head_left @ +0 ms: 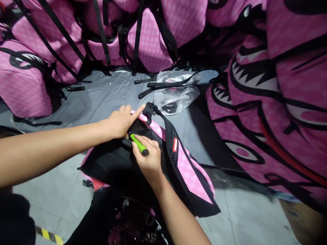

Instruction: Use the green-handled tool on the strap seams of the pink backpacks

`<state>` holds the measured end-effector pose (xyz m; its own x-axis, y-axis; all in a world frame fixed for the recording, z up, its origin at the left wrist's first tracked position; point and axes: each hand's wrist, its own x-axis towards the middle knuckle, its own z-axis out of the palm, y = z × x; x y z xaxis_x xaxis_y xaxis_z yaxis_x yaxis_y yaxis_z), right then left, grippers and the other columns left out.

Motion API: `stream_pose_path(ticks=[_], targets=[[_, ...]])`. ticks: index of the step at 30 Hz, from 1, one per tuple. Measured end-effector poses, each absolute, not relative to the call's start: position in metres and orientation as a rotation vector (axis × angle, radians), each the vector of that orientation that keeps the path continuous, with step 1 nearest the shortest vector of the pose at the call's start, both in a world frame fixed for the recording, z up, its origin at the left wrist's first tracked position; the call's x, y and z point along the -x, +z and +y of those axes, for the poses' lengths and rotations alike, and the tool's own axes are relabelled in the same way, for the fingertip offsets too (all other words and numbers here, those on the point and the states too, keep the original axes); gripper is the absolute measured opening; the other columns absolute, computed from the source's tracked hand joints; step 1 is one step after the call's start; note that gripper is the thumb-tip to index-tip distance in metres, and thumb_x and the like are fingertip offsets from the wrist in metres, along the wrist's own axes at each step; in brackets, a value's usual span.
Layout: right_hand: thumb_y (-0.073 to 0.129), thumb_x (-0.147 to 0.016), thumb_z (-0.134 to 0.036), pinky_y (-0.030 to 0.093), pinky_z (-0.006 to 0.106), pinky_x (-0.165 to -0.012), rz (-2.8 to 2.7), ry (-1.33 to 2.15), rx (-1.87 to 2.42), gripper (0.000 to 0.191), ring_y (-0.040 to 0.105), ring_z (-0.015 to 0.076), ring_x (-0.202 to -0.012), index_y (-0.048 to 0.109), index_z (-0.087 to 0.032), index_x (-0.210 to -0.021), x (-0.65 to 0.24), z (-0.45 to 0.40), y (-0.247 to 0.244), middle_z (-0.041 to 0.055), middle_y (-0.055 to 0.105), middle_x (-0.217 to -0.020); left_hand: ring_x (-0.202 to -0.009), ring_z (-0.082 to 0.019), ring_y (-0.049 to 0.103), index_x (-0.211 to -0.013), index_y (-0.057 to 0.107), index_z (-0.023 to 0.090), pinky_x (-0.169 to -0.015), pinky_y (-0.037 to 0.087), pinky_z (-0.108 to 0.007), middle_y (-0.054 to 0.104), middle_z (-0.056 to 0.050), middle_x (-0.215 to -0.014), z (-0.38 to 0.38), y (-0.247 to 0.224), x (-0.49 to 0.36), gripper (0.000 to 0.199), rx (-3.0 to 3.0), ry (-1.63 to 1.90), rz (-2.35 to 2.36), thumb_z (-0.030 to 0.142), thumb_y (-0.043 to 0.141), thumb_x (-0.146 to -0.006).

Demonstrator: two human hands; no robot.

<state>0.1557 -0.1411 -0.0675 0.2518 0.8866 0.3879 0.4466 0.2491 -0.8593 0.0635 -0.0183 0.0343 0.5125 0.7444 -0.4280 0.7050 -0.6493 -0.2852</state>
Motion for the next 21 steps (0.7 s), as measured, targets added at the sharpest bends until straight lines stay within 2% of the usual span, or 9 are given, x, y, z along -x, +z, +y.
stream_pose_path(ticks=[5, 10, 13, 15, 16, 21], targets=[[0.063, -0.088, -0.022, 0.049, 0.035, -0.086, -1.414, 0.508, 1.336, 0.02, 0.072, 0.0211, -0.094, 0.073, -0.019, -0.105, -0.165, -0.145, -0.065, 0.005, 0.077, -0.103, -0.117, -0.031, 0.049, -0.156, -0.014, 0.026, -0.089, 0.05, -0.037, 0.043, -0.018, -0.135, -0.014, 0.032, -0.049, 0.114, 2.771, 0.764, -1.175, 0.024, 0.068, -0.078], [0.064, -0.087, -0.02, 0.05, 0.033, -0.084, -1.46, 0.541, 1.323, 0.02, 0.072, 0.0205, -0.092, 0.074, -0.02, -0.105, -0.173, -0.148, -0.061, 0.0043, 0.077, -0.102, -0.13, -0.029, 0.046, -0.157, -0.009, 0.031, -0.101, 0.044, -0.036, 0.035, -0.013, -0.15, -0.01, 0.028, -0.029, 0.106, 2.993, 0.577, -1.164, 0.018, 0.063, -0.08], [0.064, -0.087, -0.019, 0.05, 0.033, -0.085, -1.45, 0.551, 1.329, 0.021, 0.072, 0.0204, -0.094, 0.074, -0.021, -0.106, -0.171, -0.147, -0.061, 0.0038, 0.077, -0.102, -0.143, -0.032, 0.037, -0.156, -0.011, 0.031, -0.105, 0.043, -0.036, 0.011, -0.016, -0.164, -0.014, 0.027, -0.025, 0.108, 3.006, 0.52, -1.351, 0.014, 0.063, -0.079], [0.064, -0.087, -0.019, 0.05, 0.033, -0.085, -1.426, 0.553, 1.349, 0.021, 0.072, 0.0205, -0.095, 0.074, -0.022, -0.105, -0.166, -0.144, -0.06, 0.0033, 0.077, -0.101, -0.146, -0.033, 0.034, -0.155, -0.015, 0.033, -0.105, 0.043, -0.035, -0.006, -0.019, -0.166, -0.014, 0.028, -0.025, 0.111, 2.998, 0.569, -1.482, 0.012, 0.063, -0.08], [0.065, -0.087, -0.02, 0.049, 0.034, -0.085, -1.419, 0.556, 1.361, 0.02, 0.072, 0.0207, -0.094, 0.074, -0.023, -0.104, -0.163, -0.142, -0.059, 0.0029, 0.077, -0.1, -0.146, -0.033, 0.034, -0.155, -0.017, 0.033, -0.105, 0.043, -0.034, -0.009, -0.02, -0.166, -0.013, 0.029, -0.025, 0.111, 3.006, 0.614, -1.516, 0.011, 0.062, -0.08], [0.066, -0.086, -0.021, 0.044, 0.037, -0.087, -1.451, 0.585, 1.401, 0.019, 0.072, 0.0202, -0.093, 0.075, -0.024, -0.103, -0.15, -0.133, -0.055, 0.0009, 0.077, -0.101, -0.143, -0.03, 0.041, -0.156, -0.017, 0.031, -0.108, 0.042, -0.034, 0.0, -0.02, -0.166, -0.001, 0.036, -0.024, 0.11, 3.036, 0.838, -1.49, 0.007, 0.058, -0.078]])
